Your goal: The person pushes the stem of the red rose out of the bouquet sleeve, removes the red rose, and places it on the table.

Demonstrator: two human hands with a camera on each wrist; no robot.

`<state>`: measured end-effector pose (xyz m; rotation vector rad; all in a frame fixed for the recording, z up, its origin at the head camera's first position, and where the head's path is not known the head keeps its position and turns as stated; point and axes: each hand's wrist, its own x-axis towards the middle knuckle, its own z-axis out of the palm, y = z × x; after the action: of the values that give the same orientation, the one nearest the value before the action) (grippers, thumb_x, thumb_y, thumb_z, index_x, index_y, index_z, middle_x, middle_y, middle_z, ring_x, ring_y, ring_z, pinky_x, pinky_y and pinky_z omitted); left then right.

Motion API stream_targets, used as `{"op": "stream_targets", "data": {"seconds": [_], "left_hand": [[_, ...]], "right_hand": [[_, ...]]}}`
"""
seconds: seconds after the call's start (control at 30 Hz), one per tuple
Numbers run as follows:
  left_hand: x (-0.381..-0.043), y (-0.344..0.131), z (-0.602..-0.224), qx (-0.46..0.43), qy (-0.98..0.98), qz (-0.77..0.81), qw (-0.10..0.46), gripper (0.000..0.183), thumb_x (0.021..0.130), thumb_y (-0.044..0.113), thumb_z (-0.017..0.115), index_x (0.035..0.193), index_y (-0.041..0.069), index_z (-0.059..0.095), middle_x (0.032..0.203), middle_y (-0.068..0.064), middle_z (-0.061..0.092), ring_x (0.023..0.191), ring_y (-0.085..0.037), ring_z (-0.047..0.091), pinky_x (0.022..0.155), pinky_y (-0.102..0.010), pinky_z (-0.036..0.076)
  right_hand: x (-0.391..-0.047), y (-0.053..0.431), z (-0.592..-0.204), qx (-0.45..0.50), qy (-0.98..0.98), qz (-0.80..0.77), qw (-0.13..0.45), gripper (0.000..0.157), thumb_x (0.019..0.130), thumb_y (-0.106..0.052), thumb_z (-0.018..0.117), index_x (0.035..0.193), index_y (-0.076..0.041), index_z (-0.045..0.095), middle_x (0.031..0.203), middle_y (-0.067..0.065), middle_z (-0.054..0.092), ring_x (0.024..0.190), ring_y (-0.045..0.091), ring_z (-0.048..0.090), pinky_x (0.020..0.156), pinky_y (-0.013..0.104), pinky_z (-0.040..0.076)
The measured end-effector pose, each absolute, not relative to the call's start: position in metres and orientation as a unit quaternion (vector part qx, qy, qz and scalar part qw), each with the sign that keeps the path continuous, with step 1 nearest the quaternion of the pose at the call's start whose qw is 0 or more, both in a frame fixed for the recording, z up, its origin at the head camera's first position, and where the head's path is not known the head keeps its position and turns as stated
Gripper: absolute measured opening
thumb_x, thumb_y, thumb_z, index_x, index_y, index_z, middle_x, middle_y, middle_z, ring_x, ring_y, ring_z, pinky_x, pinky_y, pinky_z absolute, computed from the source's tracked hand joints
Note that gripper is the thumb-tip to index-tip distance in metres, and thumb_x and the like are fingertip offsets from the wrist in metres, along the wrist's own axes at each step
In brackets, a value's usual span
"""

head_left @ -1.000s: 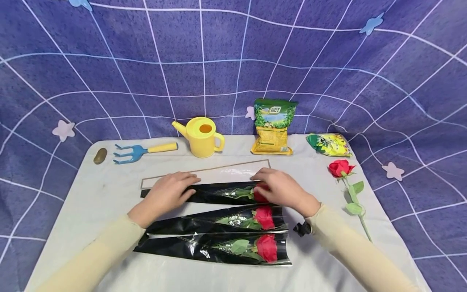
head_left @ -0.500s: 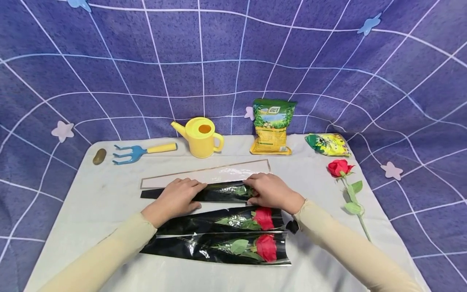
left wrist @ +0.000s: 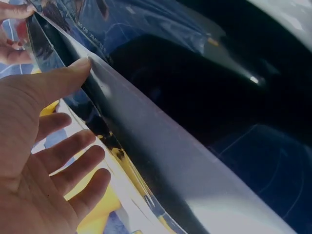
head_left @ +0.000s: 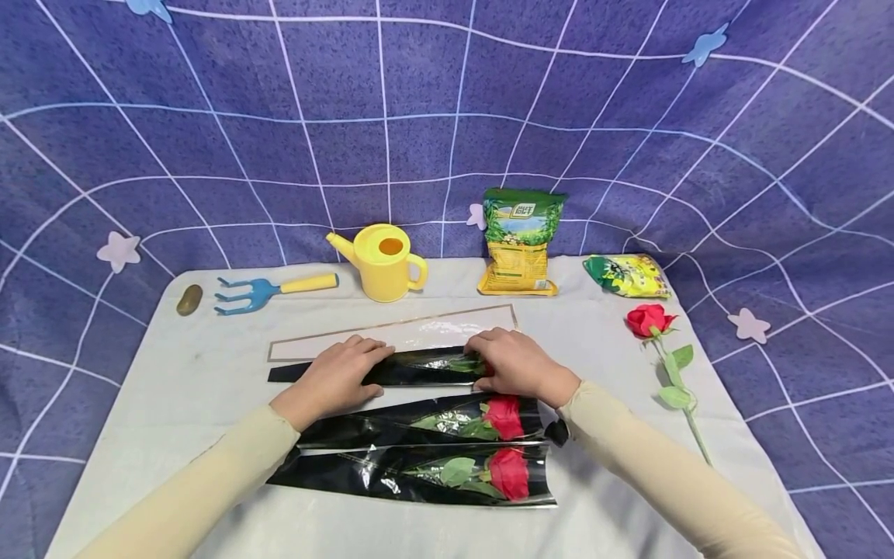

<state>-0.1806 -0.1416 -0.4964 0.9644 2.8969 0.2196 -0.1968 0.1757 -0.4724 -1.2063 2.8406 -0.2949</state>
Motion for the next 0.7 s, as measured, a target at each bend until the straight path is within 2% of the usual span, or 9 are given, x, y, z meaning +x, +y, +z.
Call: {"op": "stream_targets", "data": {"seconds": [0.3,0.5,0.7], "left_hand": [[-0.180,-0.143,-0.493,0.311,0.946,0.082,0.038,0.062,0.080,0.037,0.074,0.135,0.018,0.051,0.118,-0.005,0.056,0.102,-0.025,0.053,0.085,-0.045,0.043],[-0.178,-0.143,-0.476,0.317,0.943,0.103,0.016,0.057,0.080,0.035,0.075,0.131,0.019,0.055,0.113,-0.002,0.058,0.101,-0.023,0.054,0.089,-0.045,0.041],[-0.172,-0.144,-0.445,0.317,0.941,0.119,-0.017,0.054,0.082,0.039,0.071,0.130,0.020,0.056,0.112,0.001,0.058,0.097,-0.020,0.054,0.083,-0.043,0.043]], "right_hand": [[-0.197,0.176,-0.476,-0.396,0.912,-0.107,-0.004,0.045,0.071,-0.036,0.082,0.106,-0.018,0.062,0.086,-0.008,0.060,0.080,0.015,0.053,0.069,0.041,0.044],[-0.193,0.180,-0.463,-0.404,0.907,-0.113,-0.043,0.039,0.071,-0.029,0.081,0.103,-0.019,0.062,0.090,-0.007,0.063,0.081,0.015,0.056,0.071,0.040,0.044],[-0.188,0.186,-0.430,-0.406,0.903,-0.107,-0.090,0.037,0.072,-0.027,0.081,0.102,-0.019,0.062,0.095,-0.007,0.064,0.087,0.015,0.057,0.074,0.040,0.042]]}}
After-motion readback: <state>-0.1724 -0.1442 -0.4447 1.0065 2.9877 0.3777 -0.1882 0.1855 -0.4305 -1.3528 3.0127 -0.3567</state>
